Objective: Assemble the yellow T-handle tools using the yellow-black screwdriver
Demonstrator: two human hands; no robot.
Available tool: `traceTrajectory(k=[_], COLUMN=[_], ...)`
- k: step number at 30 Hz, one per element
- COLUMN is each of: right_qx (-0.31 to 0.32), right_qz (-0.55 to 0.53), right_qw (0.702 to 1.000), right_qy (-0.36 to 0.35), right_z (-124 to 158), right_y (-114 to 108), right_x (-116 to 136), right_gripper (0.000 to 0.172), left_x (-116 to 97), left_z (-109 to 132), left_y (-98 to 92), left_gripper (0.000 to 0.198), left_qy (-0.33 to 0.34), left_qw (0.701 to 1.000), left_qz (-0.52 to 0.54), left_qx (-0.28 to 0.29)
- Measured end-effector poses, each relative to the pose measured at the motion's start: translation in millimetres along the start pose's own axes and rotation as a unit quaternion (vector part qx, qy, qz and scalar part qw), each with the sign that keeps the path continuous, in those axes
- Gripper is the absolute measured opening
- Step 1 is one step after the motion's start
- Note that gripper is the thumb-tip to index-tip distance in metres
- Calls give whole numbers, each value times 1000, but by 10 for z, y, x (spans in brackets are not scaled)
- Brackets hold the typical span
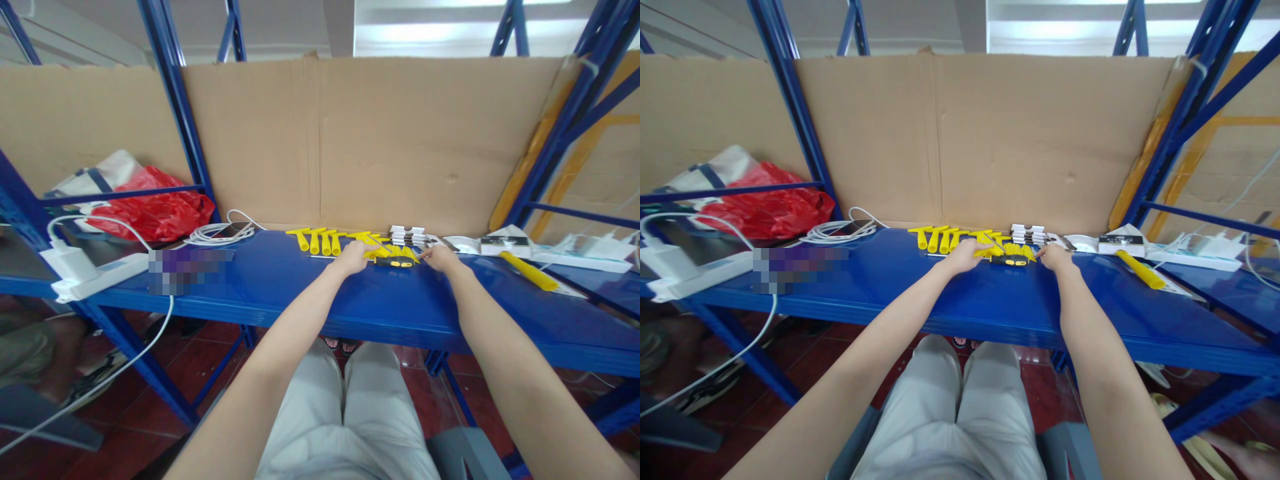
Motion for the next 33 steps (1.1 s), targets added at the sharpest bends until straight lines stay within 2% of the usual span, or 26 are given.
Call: traceTrajectory(k=[3,6,11,17,24,26,28,31,33], right_qx=[28,45,47,34,23,0,-62,-155,-176], right_qz=[46,74,92,17,-43,-42,-73,-145,-178], right_qw=[998,995,994,998,997,998,994,977,968], right_qy=[37,43,42,57,54,57,44,8,-15], right_z=[45,78,87,44,33,28,19,18,14], right_y=[-12,-32,-44,-1,19,-39,-159,-330,-365], right_x=[55,135,209,194,185,204,267,442,597], right_gripper=[27,31,30,12,28,29,25,12,13], left_x=[6,-13,-37,-44,-116,-146,-169,-203,-232], left_z=[-2,7,32,61,157,174,177,170,167], left_y=[-14,-8,10,28,-22,-21,-8,19,27], left_gripper=[48,46,45,47,44,44,44,45,45], left_qy=[1,10,18,13,-20,-24,-30,-35,-35], left_qw=[1000,998,991,981,962,957,954,953,953], left_qz=[-1,-55,-131,-190,-273,-290,-299,-301,-300], left_qx=[-9,-9,4,21,20,19,20,21,17])
Point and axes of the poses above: each hand's wrist, its own z-axis away from the middle knuckle, its own y-axis out of the palm, x = y × z, the point moved 7 cm from there along -z, towards the middle knuckle, and after that the axes turned 9 degrees about -y, right-handed, at the moved point
